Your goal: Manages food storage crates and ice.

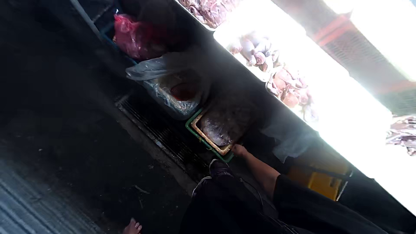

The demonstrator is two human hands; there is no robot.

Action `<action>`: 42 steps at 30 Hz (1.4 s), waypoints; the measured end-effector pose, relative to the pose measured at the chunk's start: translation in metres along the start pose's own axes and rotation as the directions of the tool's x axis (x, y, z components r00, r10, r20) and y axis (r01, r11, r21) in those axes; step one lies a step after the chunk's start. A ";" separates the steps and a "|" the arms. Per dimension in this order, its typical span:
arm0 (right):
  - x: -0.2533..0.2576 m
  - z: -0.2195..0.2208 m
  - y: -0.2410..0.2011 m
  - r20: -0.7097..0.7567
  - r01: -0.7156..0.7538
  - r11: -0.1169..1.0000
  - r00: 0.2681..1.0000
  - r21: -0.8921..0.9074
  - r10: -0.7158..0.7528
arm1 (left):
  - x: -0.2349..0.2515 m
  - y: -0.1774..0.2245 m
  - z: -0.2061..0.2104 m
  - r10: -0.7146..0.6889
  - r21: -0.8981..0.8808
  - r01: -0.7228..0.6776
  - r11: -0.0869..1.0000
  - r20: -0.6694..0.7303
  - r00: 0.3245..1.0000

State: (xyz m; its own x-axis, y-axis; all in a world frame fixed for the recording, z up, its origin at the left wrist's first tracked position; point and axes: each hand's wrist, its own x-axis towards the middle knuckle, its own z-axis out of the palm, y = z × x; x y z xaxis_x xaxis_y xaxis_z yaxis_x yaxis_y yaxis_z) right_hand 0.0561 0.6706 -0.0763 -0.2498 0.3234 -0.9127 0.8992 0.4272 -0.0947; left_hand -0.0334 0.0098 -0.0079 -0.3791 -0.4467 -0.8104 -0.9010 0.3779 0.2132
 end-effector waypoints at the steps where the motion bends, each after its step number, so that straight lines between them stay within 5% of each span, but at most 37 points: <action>1: 0.005 0.005 0.010 0.050 -0.006 1.000 0.999 0.003 0.006 | 0.010 0.032 0.009 -0.010 0.080 0.009 0.997 0.015 1.000; 7: -0.013 0.028 0.026 0.000 -0.033 0.989 0.999 0.144 0.033 | -0.003 0.226 0.126 0.364 0.153 -0.392 0.907 0.186 0.913; 12: 0.022 0.059 0.033 0.121 -0.149 0.960 0.985 0.237 0.123 | -0.042 0.314 0.249 0.350 0.260 -0.490 0.832 0.440 0.827; 16: 0.049 0.001 -0.003 0.021 -0.194 0.886 0.979 0.421 0.204 | -0.043 0.352 0.327 0.270 0.462 -0.521 0.718 0.505 0.820; 20: 0.092 -0.093 -0.046 -0.150 -0.180 0.812 0.938 0.556 0.311 | 0.005 0.384 0.408 0.318 0.442 -0.475 0.761 0.383 0.867; 24: 0.151 -0.129 -0.063 -0.261 -0.047 0.902 0.950 0.430 0.174 | 0.039 0.408 0.473 0.275 0.413 -0.294 0.862 0.107 0.956; 27: 0.198 -0.076 -0.074 -0.178 0.028 0.958 0.984 0.285 0.024 | 0.062 0.407 0.513 0.166 0.130 -0.145 0.981 -0.167 0.972; 29: 0.200 -0.036 -0.103 0.081 -0.019 0.978 0.997 0.207 0.003 | 0.076 0.401 0.529 0.228 0.081 -0.213 0.974 -0.303 0.925; 31: 0.190 0.023 -0.128 0.166 0.004 0.983 0.986 0.183 -0.035 | 0.087 0.395 0.535 0.286 0.092 -0.271 0.958 -0.353 0.891; 34: 0.164 0.074 -0.155 0.004 -0.120 0.911 0.992 0.393 0.129 | 0.091 0.395 0.532 0.323 0.096 -0.310 0.946 -0.335 0.885; 36: 0.159 0.075 -0.159 -0.255 -0.127 0.745 0.891 0.655 0.376 | 0.088 0.396 0.531 0.346 0.121 -0.324 0.938 -0.285 0.894; 39: 0.170 0.034 -0.149 -0.502 -0.033 0.634 0.580 0.773 0.642 | 0.090 0.391 0.527 0.371 0.189 -0.331 0.924 -0.250 0.894; 40: 0.180 0.007 -0.142 -0.501 -0.044 0.622 0.549 0.782 0.669 | 0.091 0.392 0.530 0.381 0.201 -0.337 0.920 -0.254 0.889; 42: 0.199 -0.035 -0.131 -0.440 -0.109 0.634 0.630 0.766 0.640 | 0.086 0.394 0.529 0.386 0.223 -0.336 0.915 -0.248 0.889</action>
State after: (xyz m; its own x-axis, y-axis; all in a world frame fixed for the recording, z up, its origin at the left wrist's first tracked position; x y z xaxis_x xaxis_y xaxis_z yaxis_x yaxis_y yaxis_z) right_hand -0.1237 0.7089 -0.2319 0.2602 0.8487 -0.4604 0.8724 -0.4110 -0.2646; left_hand -0.3091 0.5491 -0.2827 -0.7370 -0.4519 -0.5026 -0.6504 0.6766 0.3454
